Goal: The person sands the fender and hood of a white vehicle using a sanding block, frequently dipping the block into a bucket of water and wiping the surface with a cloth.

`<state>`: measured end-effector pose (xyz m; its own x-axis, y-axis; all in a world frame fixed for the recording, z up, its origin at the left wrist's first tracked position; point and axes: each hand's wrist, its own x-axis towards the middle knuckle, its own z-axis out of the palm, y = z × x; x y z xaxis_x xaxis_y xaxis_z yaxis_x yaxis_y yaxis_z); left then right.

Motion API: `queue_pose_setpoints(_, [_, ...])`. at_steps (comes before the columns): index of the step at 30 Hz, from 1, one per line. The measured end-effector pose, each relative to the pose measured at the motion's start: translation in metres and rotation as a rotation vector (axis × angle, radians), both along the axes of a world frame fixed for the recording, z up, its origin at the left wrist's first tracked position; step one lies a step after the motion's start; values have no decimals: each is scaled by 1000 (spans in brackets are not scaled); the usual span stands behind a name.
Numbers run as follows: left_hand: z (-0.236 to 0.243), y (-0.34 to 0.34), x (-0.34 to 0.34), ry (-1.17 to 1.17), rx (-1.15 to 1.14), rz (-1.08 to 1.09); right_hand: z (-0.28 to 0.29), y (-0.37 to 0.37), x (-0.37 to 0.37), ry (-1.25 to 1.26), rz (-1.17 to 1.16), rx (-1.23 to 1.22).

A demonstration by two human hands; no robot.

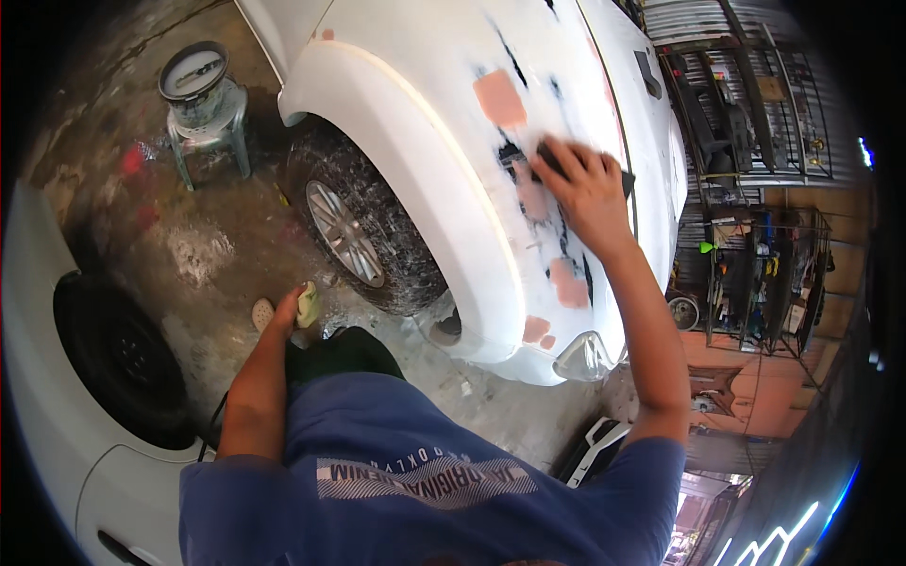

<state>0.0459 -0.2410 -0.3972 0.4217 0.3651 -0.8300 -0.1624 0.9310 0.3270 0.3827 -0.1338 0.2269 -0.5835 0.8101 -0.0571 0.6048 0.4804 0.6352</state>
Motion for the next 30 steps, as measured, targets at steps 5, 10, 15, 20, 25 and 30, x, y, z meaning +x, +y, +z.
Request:
queue_pose_setpoints(5, [9, -20, 28, -68, -84, 135, -4, -35, 37, -19, -38, -29])
queue_pose_setpoints(10, [-5, -45, 49, -150, -17, 318, 7, -29, 42, -32, 34, -36])
queue_pose_setpoints(15, [29, -56, 75, -189, -49, 407, -8, 9, 15, -2, 118, 107])
queue_pose_setpoints(20, [125, -25, 87, -387, -3, 511, -21, -93, 67, 44, -9, 10])
queue_pose_setpoints(25, [206, 23, 95, -591, 188, 528, -24, -164, 53, 392, -174, 18])
queue_pose_setpoints(30, [388, 36, 132, -478, 905, 225, -79, -214, 55, 2089, -495, -225])
